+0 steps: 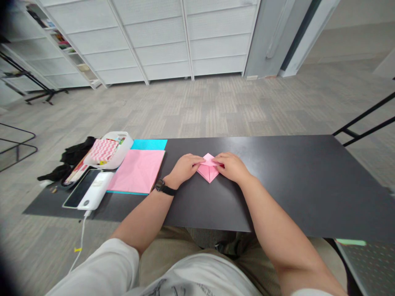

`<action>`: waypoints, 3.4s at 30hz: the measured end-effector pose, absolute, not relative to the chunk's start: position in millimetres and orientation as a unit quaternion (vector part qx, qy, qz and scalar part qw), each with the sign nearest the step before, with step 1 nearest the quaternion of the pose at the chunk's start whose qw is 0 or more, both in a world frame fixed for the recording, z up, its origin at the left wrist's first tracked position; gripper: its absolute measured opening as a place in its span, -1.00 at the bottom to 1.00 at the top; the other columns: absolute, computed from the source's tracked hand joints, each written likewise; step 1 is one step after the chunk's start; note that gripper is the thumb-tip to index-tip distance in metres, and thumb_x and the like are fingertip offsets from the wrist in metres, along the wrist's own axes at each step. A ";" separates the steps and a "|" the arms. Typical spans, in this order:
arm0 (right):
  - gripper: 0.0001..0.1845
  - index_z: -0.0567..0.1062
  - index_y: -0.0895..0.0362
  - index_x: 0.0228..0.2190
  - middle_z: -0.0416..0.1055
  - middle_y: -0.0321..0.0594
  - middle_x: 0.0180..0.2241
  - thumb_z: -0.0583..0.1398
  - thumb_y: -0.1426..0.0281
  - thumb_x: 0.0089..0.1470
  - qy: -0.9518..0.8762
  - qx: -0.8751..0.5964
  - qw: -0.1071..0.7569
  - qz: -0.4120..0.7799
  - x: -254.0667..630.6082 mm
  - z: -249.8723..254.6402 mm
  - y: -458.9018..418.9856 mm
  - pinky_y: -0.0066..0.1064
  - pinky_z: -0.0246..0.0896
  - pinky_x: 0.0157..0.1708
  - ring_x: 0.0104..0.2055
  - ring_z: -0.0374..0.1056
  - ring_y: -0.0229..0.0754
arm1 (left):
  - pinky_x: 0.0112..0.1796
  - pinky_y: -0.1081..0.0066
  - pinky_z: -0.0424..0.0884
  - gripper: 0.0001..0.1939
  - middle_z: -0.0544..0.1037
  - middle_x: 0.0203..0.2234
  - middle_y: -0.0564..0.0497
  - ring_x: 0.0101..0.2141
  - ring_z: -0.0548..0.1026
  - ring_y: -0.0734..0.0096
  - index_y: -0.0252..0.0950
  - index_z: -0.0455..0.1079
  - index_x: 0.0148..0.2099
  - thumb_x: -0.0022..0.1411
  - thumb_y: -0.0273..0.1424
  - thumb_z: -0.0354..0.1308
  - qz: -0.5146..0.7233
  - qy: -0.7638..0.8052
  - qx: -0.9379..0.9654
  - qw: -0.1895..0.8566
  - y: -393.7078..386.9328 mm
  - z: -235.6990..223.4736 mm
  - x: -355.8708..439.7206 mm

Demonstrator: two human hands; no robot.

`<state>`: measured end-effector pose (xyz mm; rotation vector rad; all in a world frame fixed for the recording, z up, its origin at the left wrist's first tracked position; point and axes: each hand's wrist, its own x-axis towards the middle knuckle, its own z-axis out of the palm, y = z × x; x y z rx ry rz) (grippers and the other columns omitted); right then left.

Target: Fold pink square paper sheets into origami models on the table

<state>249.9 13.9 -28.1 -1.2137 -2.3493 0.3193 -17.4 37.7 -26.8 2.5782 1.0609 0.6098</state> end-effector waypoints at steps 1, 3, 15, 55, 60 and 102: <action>-0.68 0.70 -0.04 -0.01 0.66 -0.17 -0.05 0.20 0.39 0.32 -0.857 -0.443 0.234 0.118 249.9 -29.3 14.2 -0.08 0.40 0.08 -0.01 0.54 0.03 | 0.12 0.19 0.47 -0.68 0.71 0.06 0.01 0.02 0.64 0.27 -0.15 0.64 0.10 0.50 -0.47 0.10 0.210 0.370 0.894 0.143 37.3 -26.2 -17.3; -0.68 0.71 -0.06 -0.03 0.67 -0.19 -0.06 0.17 0.40 0.35 -0.856 -0.448 0.227 0.121 250.3 -30.0 14.6 -0.10 0.41 0.06 -0.03 0.55 0.01 | 0.11 0.20 0.47 -0.69 0.71 0.04 0.00 0.00 0.64 0.25 -0.16 0.64 0.10 0.51 -0.45 0.09 0.211 0.383 0.889 0.139 35.6 -23.4 -17.2; -0.60 0.59 0.04 -0.36 0.60 -0.17 -0.39 0.06 0.22 0.42 -0.830 -0.503 0.192 0.142 251.6 -12.8 11.0 -0.27 0.24 -0.23 -0.28 0.47 -0.04 | -0.09 0.26 0.45 -0.68 0.73 -0.21 -0.03 -0.20 0.62 0.19 -0.19 0.64 -0.10 0.55 -0.26 0.06 0.164 0.428 0.876 0.151 26.5 1.3 -19.9; -0.48 0.63 -0.01 -0.07 0.56 -0.08 -0.07 -0.03 0.01 0.48 -0.780 -0.470 0.355 0.210 247.9 0.2 2.3 -0.08 0.35 0.13 0.03 0.48 0.04 | 0.14 0.14 0.38 -0.61 0.60 0.08 -0.07 0.04 0.53 0.18 -0.17 0.57 0.14 0.60 -0.19 -0.05 0.166 0.465 0.857 0.148 23.9 -3.0 -18.4; -0.51 0.62 -0.04 0.05 0.48 -0.03 0.11 0.08 -0.03 0.42 -0.811 -0.418 0.357 0.201 246.5 -0.3 -0.6 0.05 0.25 0.28 0.21 0.40 0.10 | 0.15 0.05 0.37 -0.59 0.57 0.06 -0.10 0.02 0.50 0.13 -0.19 0.61 0.06 0.59 -0.24 -0.08 0.146 0.512 0.840 0.107 25.8 -9.7 -20.4; -0.90 0.63 -0.03 -0.24 0.44 -0.06 0.15 0.27 0.31 0.30 -0.835 -0.431 0.322 0.114 247.5 -1.9 -1.8 0.12 0.27 0.28 0.25 0.38 0.12 | 0.44 -0.21 0.04 -0.53 0.30 0.43 -0.10 0.39 0.27 -0.02 -0.13 0.57 0.20 0.27 -0.48 0.20 0.134 0.416 0.888 0.145 24.0 -6.9 -24.1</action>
